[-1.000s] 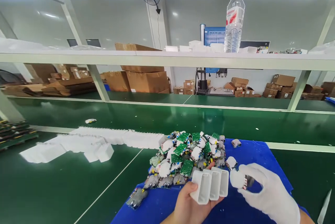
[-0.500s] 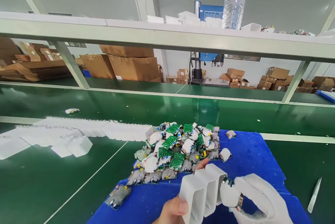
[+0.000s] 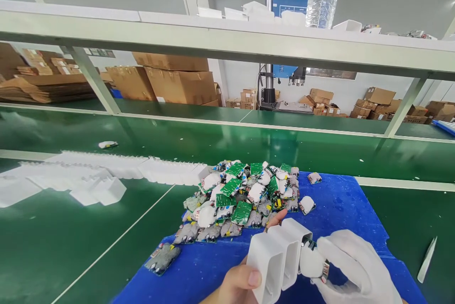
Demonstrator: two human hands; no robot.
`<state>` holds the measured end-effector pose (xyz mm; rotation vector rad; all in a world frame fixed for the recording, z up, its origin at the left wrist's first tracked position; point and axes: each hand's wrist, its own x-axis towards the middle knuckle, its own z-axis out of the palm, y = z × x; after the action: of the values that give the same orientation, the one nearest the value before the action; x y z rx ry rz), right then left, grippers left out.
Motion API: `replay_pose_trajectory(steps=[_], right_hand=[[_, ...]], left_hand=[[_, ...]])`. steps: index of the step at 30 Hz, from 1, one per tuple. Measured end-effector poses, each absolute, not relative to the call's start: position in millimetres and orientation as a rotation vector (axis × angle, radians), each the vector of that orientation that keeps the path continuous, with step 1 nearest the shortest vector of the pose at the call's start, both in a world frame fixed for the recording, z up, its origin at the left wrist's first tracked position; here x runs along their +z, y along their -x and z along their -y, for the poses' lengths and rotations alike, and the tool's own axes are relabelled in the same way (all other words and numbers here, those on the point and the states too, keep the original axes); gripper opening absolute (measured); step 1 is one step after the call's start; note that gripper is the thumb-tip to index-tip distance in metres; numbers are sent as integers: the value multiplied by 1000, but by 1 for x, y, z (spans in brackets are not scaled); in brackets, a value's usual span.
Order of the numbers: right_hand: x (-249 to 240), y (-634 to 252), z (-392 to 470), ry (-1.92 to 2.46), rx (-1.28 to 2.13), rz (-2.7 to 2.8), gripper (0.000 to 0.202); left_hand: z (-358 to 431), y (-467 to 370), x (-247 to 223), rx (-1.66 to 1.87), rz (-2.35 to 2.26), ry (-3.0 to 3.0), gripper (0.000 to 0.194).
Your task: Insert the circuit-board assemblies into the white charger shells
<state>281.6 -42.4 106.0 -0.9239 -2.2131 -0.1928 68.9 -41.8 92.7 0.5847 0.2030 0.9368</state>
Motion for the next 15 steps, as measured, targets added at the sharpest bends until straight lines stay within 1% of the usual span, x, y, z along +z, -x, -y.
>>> replay_pose_trajectory(steps=[9, 15], right_hand=[[107, -286, 38, 904, -231, 2220, 22], [104, -286, 37, 908, -243, 2225, 23]], left_hand=[[42, -70, 87, 957, -225, -551, 73], [44, -71, 89, 945, -238, -559, 74]])
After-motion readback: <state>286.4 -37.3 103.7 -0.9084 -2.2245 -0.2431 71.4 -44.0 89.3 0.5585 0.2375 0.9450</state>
